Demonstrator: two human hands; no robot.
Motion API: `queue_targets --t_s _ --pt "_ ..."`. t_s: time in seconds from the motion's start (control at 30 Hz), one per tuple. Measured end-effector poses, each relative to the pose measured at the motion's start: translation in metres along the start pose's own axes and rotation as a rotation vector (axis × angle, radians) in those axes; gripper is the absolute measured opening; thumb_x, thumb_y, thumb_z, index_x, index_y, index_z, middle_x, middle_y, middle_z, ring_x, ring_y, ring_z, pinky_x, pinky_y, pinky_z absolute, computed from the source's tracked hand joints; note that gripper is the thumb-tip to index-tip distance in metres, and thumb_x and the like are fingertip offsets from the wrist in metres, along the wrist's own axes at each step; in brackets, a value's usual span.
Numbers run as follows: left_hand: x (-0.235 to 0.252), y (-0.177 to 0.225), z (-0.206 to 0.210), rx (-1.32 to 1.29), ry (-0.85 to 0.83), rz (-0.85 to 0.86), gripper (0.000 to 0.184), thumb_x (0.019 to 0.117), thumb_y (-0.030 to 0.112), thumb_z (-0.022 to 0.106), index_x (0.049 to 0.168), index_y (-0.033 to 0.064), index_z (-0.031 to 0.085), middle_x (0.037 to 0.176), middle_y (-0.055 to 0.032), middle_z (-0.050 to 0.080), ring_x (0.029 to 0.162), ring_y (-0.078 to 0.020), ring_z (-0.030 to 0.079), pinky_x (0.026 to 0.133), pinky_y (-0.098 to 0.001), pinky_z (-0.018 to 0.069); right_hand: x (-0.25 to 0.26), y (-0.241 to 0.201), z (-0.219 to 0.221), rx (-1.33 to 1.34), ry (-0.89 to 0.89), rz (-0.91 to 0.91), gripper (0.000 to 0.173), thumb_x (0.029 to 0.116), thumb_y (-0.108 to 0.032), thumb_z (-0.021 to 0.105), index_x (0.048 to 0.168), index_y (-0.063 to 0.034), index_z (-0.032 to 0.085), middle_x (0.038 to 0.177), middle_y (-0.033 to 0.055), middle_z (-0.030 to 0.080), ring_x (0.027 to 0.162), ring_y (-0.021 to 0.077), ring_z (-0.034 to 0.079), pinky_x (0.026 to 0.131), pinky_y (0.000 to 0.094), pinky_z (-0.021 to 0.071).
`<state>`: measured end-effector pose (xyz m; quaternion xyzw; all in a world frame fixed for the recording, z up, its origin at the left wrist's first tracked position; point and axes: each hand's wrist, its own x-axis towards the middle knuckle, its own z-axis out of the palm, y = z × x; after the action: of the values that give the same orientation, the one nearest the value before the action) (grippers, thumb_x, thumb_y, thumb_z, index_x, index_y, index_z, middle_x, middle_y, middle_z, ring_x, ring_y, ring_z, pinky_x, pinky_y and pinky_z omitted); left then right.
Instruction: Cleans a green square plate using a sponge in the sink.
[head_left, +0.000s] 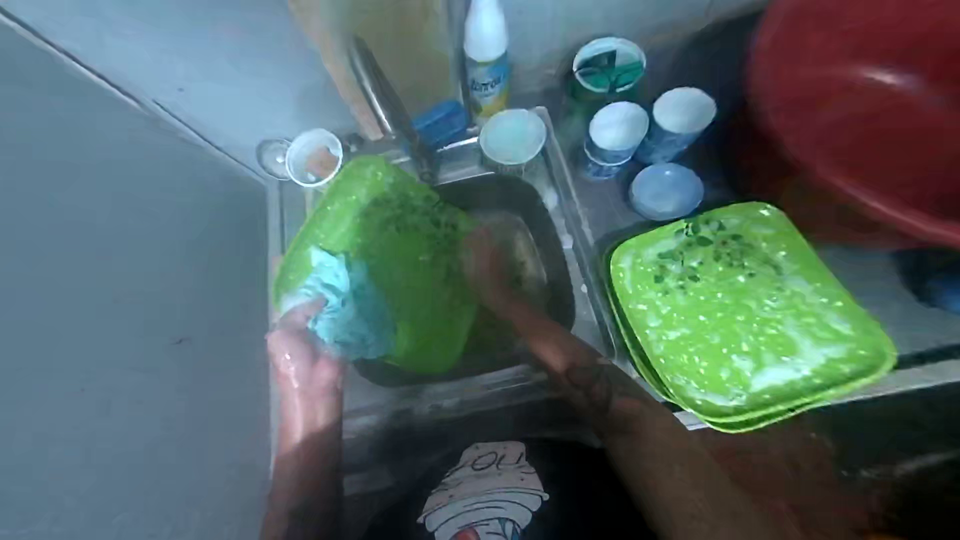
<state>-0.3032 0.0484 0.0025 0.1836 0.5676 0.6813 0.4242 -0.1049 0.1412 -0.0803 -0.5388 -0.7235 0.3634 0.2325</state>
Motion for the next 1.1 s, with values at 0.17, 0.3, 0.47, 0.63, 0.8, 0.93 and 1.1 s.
queue_targets --t_s 0.17,0.3,0.47,0.63,0.8,0.93,1.1 --pt "0.013 -0.003 0.004 -0.013 -0.032 0.081 0.026 0.0983 0.002 0.039 0.121 0.0093 0.050 0.100 -0.0039 0.066 0.091 -0.0137 0.068 0.078 -0.0368 0.0602 -0.058 -0.012 0.054 0.027 0.003 -0.431 0.024 0.0956 -0.004 0.061 0.114 0.0074 0.072 0.128 0.0275 0.066 0.125 0.0441 0.061 0.109 0.0539 0.0475" --pt "0.026 -0.003 -0.009 0.041 -0.112 0.181 0.060 0.0948 -0.004 0.040 0.151 0.0179 0.037 0.125 -0.0033 0.064 0.106 -0.0152 0.067 0.087 -0.0397 0.0594 -0.053 -0.002 0.013 -0.245 -0.397 -0.203 0.033 0.1000 -0.008 0.060 0.130 0.0060 0.064 0.139 0.0276 0.058 0.132 0.0456 0.053 0.112 0.0605 0.0395" --pt "0.014 -0.021 -0.003 0.062 -0.217 0.103 0.064 0.0932 -0.002 0.045 0.153 0.0214 0.036 0.127 -0.0020 0.064 0.106 -0.0132 0.067 0.086 -0.0373 0.0597 -0.033 -0.043 0.020 0.037 0.183 -0.420 0.037 0.0990 -0.020 0.063 0.130 -0.0005 0.067 0.137 0.0233 0.062 0.130 0.0400 0.058 0.108 0.0552 0.0482" --pt "-0.001 -0.035 0.017 -0.119 -0.388 -0.028 0.038 0.1123 0.034 0.029 0.139 0.0207 0.052 0.114 0.0037 0.071 0.102 -0.0075 0.068 0.085 -0.0298 0.0602 -0.008 -0.070 0.058 0.066 0.184 -0.584 0.046 0.0999 -0.027 0.063 0.143 -0.0105 0.061 0.156 0.0158 0.049 0.147 0.0355 0.042 0.121 0.0558 0.0316" --pt "-0.005 -0.038 0.002 -0.156 -0.429 -0.038 0.057 0.0988 0.038 0.064 0.149 0.0195 0.046 0.127 -0.0033 0.068 0.113 -0.0163 0.068 0.092 -0.0404 0.0606 0.052 -0.014 0.019 -0.126 0.406 -0.205 0.058 0.1036 -0.036 0.055 0.153 -0.0068 0.047 0.161 0.0306 0.033 0.150 0.0484 0.031 0.120 0.0638 0.0276" --pt "-0.010 -0.043 0.008 -0.162 -0.456 -0.157 0.042 0.1085 0.031 0.046 0.148 0.0187 0.046 0.126 -0.0031 0.068 0.113 -0.0145 0.067 0.094 -0.0368 0.0592 0.003 -0.041 0.037 0.000 0.367 -0.302 0.060 0.1032 -0.027 0.059 0.146 0.0112 0.044 0.158 0.0335 0.035 0.144 0.0444 0.042 0.119 0.0525 0.0375" --pt "-0.010 -0.049 0.018 -0.137 -0.320 -0.242 0.042 0.1126 0.036 0.026 0.125 0.0094 0.056 0.099 -0.0039 0.072 0.090 -0.0120 0.071 0.079 -0.0331 0.0624 -0.020 -0.040 0.055 0.020 0.136 -0.613 0.040 0.1038 -0.017 0.055 0.139 0.0016 0.061 0.153 0.0187 0.052 0.144 0.0315 0.048 0.121 0.0493 0.0351"
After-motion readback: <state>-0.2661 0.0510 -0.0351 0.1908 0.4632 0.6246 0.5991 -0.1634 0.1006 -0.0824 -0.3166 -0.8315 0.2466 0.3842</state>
